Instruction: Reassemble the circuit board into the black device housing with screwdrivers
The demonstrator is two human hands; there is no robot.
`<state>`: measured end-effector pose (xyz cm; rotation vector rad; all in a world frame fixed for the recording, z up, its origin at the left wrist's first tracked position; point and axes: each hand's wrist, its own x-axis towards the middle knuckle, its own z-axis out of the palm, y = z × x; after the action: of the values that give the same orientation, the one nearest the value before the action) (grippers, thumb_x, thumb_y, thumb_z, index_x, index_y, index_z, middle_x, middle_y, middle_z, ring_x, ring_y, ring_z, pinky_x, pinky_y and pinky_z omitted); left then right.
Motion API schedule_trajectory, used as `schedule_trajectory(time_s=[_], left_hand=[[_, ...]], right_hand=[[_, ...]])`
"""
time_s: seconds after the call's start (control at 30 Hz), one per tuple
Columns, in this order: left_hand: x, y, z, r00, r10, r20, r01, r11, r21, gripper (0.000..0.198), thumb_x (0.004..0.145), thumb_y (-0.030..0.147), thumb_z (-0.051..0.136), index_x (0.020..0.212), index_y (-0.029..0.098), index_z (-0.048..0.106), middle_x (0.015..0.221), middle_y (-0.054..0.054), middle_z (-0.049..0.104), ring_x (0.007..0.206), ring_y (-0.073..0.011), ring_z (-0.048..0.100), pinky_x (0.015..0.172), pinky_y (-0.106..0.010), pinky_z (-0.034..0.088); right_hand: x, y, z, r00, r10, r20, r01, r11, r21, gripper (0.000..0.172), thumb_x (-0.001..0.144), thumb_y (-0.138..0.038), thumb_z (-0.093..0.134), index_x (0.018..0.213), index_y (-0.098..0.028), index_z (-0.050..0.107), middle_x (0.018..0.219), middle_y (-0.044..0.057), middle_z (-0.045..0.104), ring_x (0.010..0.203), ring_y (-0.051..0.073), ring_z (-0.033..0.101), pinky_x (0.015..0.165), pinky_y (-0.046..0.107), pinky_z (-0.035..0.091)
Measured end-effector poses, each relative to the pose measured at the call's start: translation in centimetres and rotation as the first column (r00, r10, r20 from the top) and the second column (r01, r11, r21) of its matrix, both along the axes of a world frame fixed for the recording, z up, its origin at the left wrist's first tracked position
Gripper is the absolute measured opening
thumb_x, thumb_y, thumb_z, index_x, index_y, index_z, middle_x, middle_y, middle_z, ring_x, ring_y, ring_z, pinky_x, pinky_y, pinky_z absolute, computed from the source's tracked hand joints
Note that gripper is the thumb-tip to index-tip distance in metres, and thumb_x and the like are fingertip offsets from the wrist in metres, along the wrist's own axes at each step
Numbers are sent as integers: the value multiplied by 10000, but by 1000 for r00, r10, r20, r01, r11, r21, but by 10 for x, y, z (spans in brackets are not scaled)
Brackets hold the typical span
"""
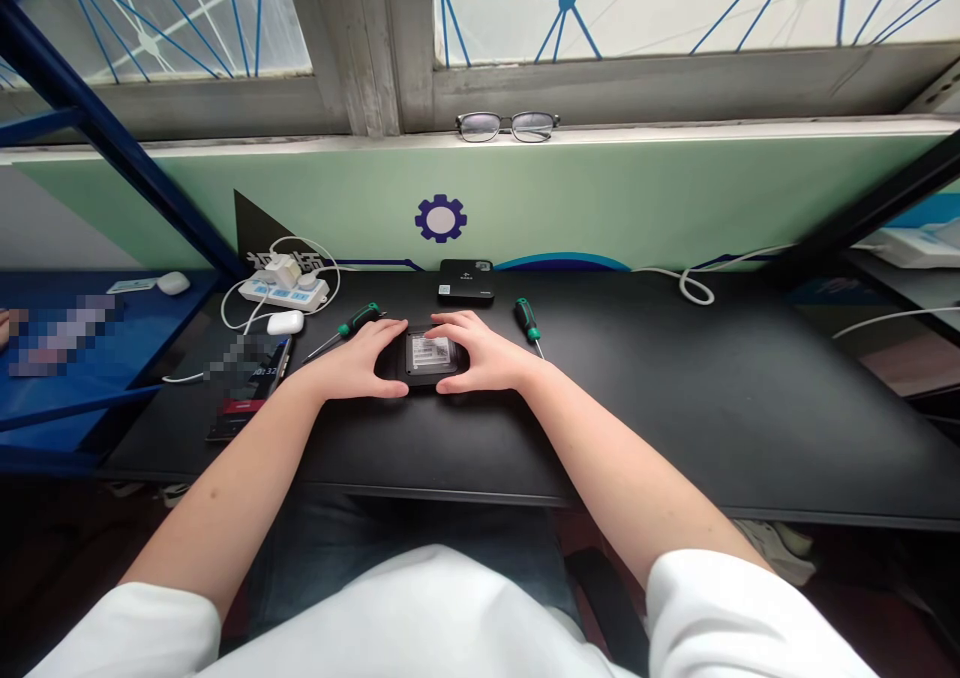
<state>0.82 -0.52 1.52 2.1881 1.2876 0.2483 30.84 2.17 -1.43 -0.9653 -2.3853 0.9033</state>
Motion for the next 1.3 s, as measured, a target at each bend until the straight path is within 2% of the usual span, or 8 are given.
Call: schedule_trajectory(time_s=[0.2, 0.63, 0.8, 0.9, 0.97, 1.03, 1.17, 1.3], left_hand=[[-1, 4, -2, 1000, 25, 17, -25, 1000, 3, 976, 878, 609, 828, 1708, 237, 471, 1778, -135, 449, 1704, -370, 324, 1384, -520, 352], [3, 3, 0, 999, 37, -17, -37, 999, 9, 1001, 842, 611, 850, 1691, 205, 507, 1755, -153, 469, 1668, -387, 368, 1382, -531, 345], [0, 2, -4, 999, 29, 16, -30, 999, 42, 953, 885, 613, 819, 1672, 164, 521, 1736, -171, 486, 1653, -380, 397, 1364, -502, 382], [-2, 5, -6, 999, 24, 43, -32, 981, 193, 733, 980, 550, 723, 1602, 186, 587, 1635, -157, 593, 1581, -364, 480, 1332, -523, 414], [-3, 10, -8, 992, 112, 58, -125, 931, 342, 536, 1035, 431, 643, 1518, 200, 641, 1512, -146, 676, 1472, -351, 563, 1290, -546, 445], [-6, 15, -10, 958, 282, 47, -271, 849, 454, 411, 1037, 319, 603, 1423, 205, 683, 1403, -150, 719, 1371, -360, 608, 1231, -569, 478], [-12, 24, -15, 863, 500, -72, -406, 771, 491, 330, 1000, 294, 645, 1312, 210, 712, 1328, -166, 721, 1293, -396, 639, 1156, -575, 518], [-17, 27, -21, 846, 521, -111, -410, 770, 488, 271, 1013, 248, 610, 1262, 224, 715, 1279, -148, 719, 1252, -356, 680, 1121, -499, 555]], right_hand=[[1, 7, -5, 996, -78, 48, 80, 996, -46, 952, 866, -688, 841, 1666, -264, 549, 1776, 160, 491, 1687, 419, 383, 1385, 701, 340], [-2, 11, -5, 966, -39, 256, 37, 999, 10, 1010, 913, -756, 755, 1759, -356, 376, 1901, 66, 231, 1770, 453, 191, 1408, 733, 185], [-2, 10, -3, 985, -123, 119, 103, 982, 160, 933, 846, -731, 844, 1616, -266, 597, 1740, 159, 550, 1637, 463, 461, 1345, 676, 369], [13, 17, -2, 898, -429, -98, 438, 845, 307, 578, 937, -714, 744, 1275, -247, 785, 1384, 182, 768, 1345, 424, 672, 1197, 624, 523], [31, 25, -4, 677, -715, -175, 731, 624, 277, 487, 963, -698, 699, 1123, -244, 775, 1244, 186, 758, 1160, 392, 714, 1013, 574, 606], [50, 33, -6, 533, -844, -57, 836, 515, 189, 541, 795, -686, 870, 1077, -241, 746, 1184, 170, 740, 1020, 360, 727, 882, 515, 626], [67, 39, -3, 486, -854, 185, 867, 498, 22, 458, 669, -569, 973, 806, -245, 681, 795, 94, 682, 872, 334, 705, 760, 463, 593], [51, 33, 8, 517, -851, -89, 814, 521, -257, 402, 809, -559, 870, 718, -250, 630, 683, 28, 609, 661, 196, 576, 589, 351, 515]])
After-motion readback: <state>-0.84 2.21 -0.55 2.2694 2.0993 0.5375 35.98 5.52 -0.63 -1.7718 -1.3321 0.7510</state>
